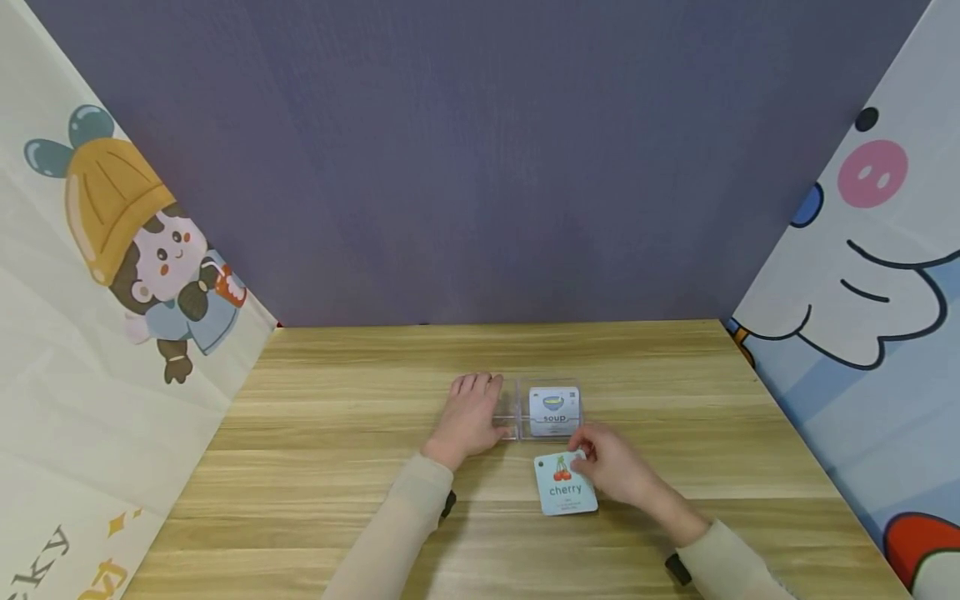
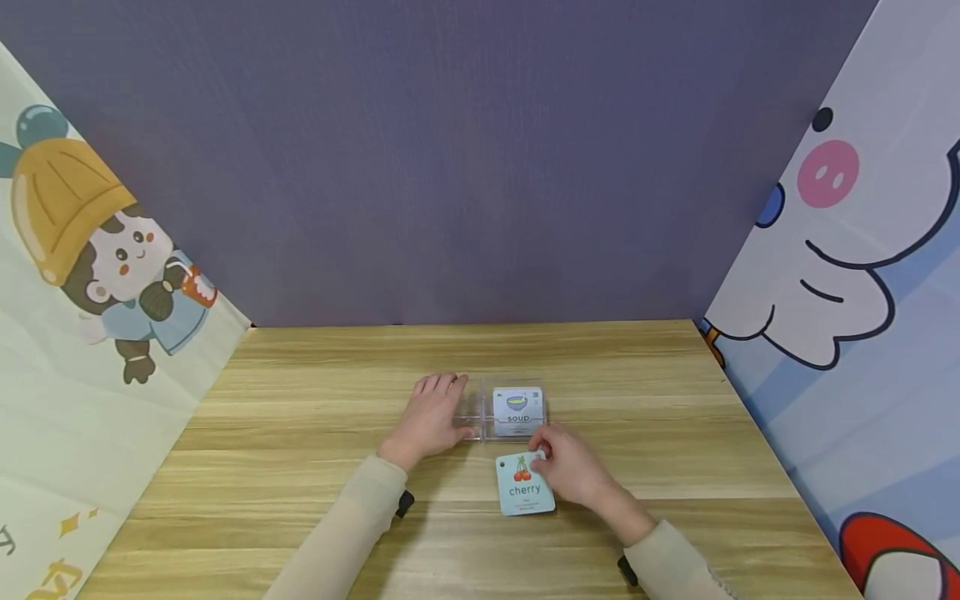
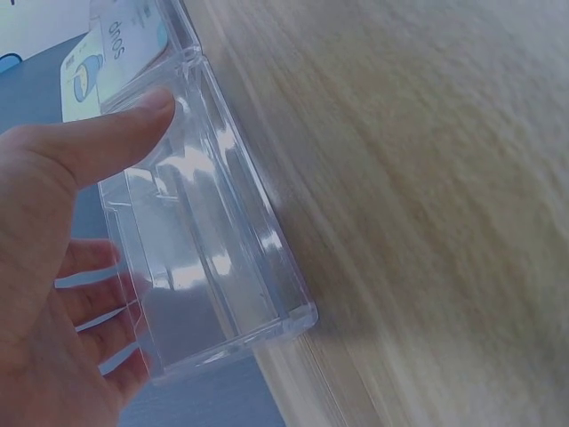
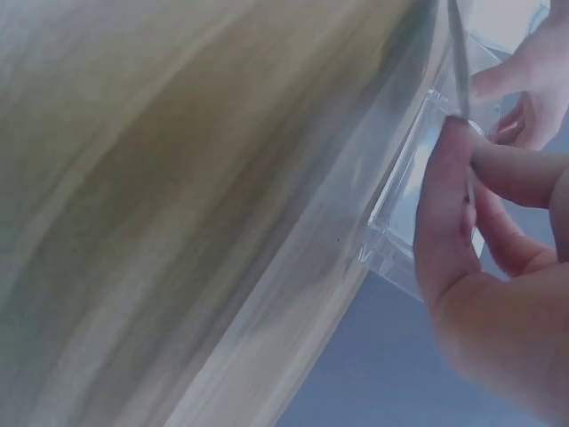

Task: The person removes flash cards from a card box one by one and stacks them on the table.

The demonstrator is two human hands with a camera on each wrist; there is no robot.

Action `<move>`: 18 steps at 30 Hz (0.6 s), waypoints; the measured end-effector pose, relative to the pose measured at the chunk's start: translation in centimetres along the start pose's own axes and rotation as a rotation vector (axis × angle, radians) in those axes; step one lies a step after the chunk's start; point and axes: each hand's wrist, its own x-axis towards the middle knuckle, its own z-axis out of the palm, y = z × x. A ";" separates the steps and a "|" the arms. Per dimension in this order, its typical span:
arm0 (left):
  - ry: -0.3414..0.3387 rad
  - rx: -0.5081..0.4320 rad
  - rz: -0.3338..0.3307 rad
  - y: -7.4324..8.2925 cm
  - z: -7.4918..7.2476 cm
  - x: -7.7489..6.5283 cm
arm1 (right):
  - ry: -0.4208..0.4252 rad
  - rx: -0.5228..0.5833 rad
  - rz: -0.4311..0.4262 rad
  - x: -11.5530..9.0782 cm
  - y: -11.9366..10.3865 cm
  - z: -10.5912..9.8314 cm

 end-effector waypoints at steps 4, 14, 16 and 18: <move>0.000 0.000 0.000 0.0 0.0 0.0 | 0.018 -0.097 0.035 0.0 -0.6 0.3; -0.004 0.010 0.002 0.1 -0.1 -0.1 | -0.020 -0.194 0.105 -0.3 -0.9 1.0; -0.003 0.009 0.003 0.1 -0.1 -0.1 | -0.026 -0.195 0.119 -0.4 -0.9 1.1; -0.004 0.008 0.004 0.1 -0.1 -0.1 | -0.031 -0.202 0.123 -0.3 -0.9 1.0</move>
